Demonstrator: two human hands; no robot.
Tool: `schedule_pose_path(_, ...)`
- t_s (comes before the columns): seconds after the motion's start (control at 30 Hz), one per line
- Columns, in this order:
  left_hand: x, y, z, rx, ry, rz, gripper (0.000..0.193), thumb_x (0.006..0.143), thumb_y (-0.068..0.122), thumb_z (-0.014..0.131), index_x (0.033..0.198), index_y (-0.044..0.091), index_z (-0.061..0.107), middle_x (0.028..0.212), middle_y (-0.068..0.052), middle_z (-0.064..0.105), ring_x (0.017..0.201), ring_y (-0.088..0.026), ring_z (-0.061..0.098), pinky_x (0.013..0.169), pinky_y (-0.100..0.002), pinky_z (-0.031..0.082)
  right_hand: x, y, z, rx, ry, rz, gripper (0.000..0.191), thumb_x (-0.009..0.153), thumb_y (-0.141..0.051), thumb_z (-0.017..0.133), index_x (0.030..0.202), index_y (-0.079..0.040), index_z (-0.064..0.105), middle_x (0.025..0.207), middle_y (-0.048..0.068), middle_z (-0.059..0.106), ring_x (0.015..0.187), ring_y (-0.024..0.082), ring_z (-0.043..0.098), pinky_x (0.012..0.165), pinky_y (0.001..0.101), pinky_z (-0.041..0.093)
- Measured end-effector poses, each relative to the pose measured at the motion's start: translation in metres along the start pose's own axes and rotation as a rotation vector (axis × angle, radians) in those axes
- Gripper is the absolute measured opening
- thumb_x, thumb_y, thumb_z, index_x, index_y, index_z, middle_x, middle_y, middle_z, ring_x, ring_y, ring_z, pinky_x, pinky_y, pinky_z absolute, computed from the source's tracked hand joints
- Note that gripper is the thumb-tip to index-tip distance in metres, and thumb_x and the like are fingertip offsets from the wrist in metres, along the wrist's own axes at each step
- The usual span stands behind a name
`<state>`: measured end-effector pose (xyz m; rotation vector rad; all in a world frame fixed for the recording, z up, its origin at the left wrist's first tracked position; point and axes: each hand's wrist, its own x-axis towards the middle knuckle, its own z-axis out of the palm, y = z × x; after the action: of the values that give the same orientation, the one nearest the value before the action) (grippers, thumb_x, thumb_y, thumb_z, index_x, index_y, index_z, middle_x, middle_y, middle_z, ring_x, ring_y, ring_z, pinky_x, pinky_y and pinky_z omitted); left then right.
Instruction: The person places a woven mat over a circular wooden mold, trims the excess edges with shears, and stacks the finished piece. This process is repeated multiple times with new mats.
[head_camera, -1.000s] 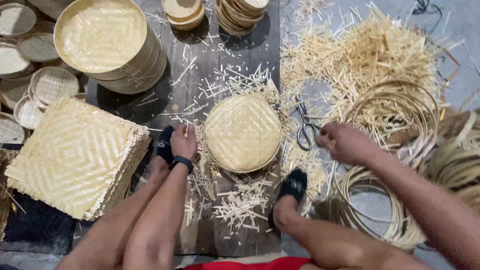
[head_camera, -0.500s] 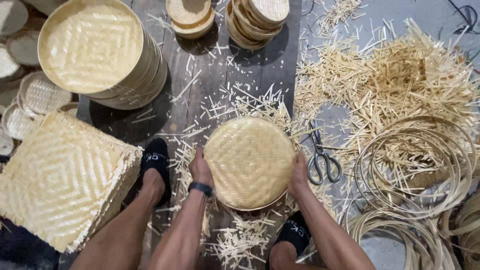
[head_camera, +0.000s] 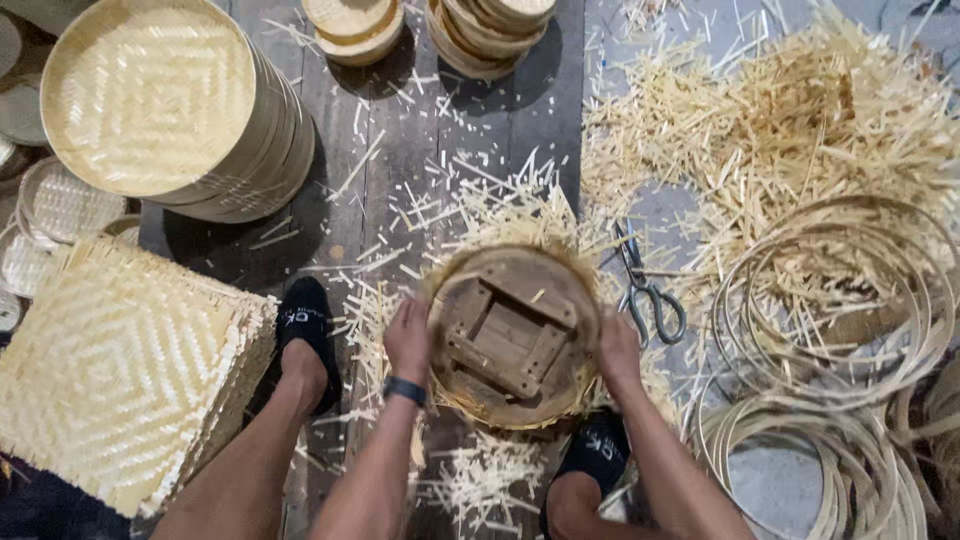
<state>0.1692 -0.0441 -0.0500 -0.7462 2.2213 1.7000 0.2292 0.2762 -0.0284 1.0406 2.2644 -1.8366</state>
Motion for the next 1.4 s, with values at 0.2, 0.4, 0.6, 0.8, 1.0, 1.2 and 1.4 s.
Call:
schedule_pose_path(0.2,-0.067,0.006,0.09,0.696,0.245,0.202,0.096,0.08,0.045,0.072,0.153,-0.002,0.029,0.161,-0.023,0.028,0.146,-0.043,0.028,0.12,-0.063,0.018,0.015,-0.049,0.051,-0.924,-0.202,-0.841,0.076,0.084,-0.045,0.066,0.142,0.0,0.045,0.119,0.027,0.061,0.113,0.043,0.057,0.102,0.0537,0.044)
schedule_pose_path(0.4,-0.085,0.019,0.071,0.519,0.256,0.389,0.084,0.074,0.003,0.07,0.153,0.012,0.042,0.154,-0.012,0.042,0.144,-0.036,0.034,0.122,-0.055,0.021,-0.018,-0.09,0.047,-0.928,-0.43,-0.823,0.076,0.091,-0.027,0.067,0.159,-0.018,0.036,0.11,0.021,0.064,0.106,0.039,0.062,0.103,0.0499,0.047)
schedule_pose_path(0.6,-0.079,0.014,0.054,0.676,0.156,0.488,0.085,0.068,0.003,0.069,0.149,0.016,0.048,0.148,-0.011,0.044,0.14,-0.036,0.037,0.12,-0.056,0.023,-0.042,-0.08,0.052,-0.884,-0.321,-0.646,0.084,0.082,-0.022,0.072,0.158,-0.019,0.037,0.096,0.017,0.066,0.091,0.037,0.064,0.089,0.0503,0.052)
schedule_pose_path(0.8,-0.067,0.005,0.053,0.761,0.069,0.566,0.08,0.078,0.015,0.067,0.154,0.012,0.039,0.16,-0.013,0.035,0.149,-0.038,0.029,0.125,-0.055,0.018,-0.018,-0.039,0.026,-0.486,-0.179,-0.692,0.047,0.093,-0.024,0.069,0.137,-0.014,0.055,0.099,0.014,0.065,0.087,0.032,0.066,0.076,0.0417,0.055)
schedule_pose_path(1.0,-0.085,0.028,0.123,0.665,-0.014,0.534,0.109,0.085,0.045,0.075,0.156,-0.005,0.009,0.164,-0.028,0.006,0.152,-0.044,0.002,0.119,-0.062,-0.001,0.058,0.006,-0.066,-0.875,0.177,-0.28,0.055,0.085,-0.031,0.079,0.127,0.0,0.062,0.107,0.023,0.064,0.098,0.039,0.064,0.09,0.0502,0.054)
schedule_pose_path(1.2,-0.09,0.04,0.152,0.616,0.039,0.599,0.121,0.073,0.036,0.077,0.157,-0.007,0.002,0.165,-0.033,0.008,0.156,-0.047,0.002,0.124,-0.063,-0.001,0.074,0.038,-0.081,-0.882,0.011,0.046,0.067,0.07,-0.025,0.089,0.123,0.005,0.061,0.109,0.027,0.068,0.098,0.04,0.068,0.091,0.0483,0.056)
schedule_pose_path(1.4,-0.085,0.031,0.14,0.674,-0.201,0.635,0.117,0.074,0.03,0.079,0.162,0.004,0.006,0.169,-0.025,0.011,0.157,-0.043,0.006,0.123,-0.063,0.002,0.054,0.042,-0.098,-0.571,-0.295,0.41,0.051,0.072,-0.022,0.079,0.115,0.002,0.067,0.094,0.023,0.076,0.085,0.037,0.075,0.08,0.0478,0.063)
